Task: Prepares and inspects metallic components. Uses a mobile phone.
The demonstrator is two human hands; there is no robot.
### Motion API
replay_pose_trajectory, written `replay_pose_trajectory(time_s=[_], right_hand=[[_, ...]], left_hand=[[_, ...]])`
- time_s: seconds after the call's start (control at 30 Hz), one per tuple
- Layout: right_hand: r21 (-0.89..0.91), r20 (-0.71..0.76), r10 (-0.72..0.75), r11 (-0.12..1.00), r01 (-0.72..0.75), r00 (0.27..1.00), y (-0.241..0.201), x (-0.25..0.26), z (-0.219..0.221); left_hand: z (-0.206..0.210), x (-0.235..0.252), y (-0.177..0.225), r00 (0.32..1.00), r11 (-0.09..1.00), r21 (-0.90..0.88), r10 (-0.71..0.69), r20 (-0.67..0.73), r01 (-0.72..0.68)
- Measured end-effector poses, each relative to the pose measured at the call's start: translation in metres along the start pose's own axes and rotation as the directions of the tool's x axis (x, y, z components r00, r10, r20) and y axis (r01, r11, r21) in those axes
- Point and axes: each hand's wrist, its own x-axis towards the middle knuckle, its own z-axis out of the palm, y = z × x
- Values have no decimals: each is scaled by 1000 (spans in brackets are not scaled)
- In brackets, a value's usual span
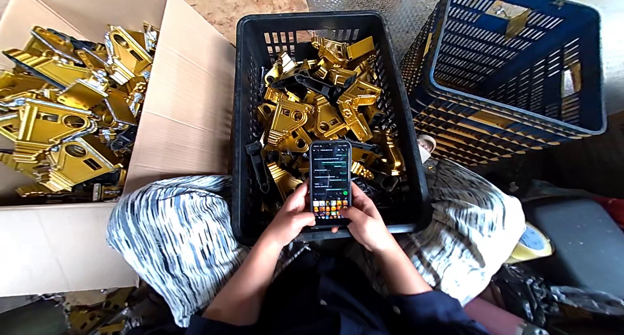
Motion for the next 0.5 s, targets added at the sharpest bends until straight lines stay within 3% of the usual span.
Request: replay_pose_trajectory(time_s=[0.5], right_hand=[[51, 2, -7, 999, 7, 1000, 0, 0, 0]], left_hand=[[2, 1, 0, 999, 1000, -1, 23, -31, -23]])
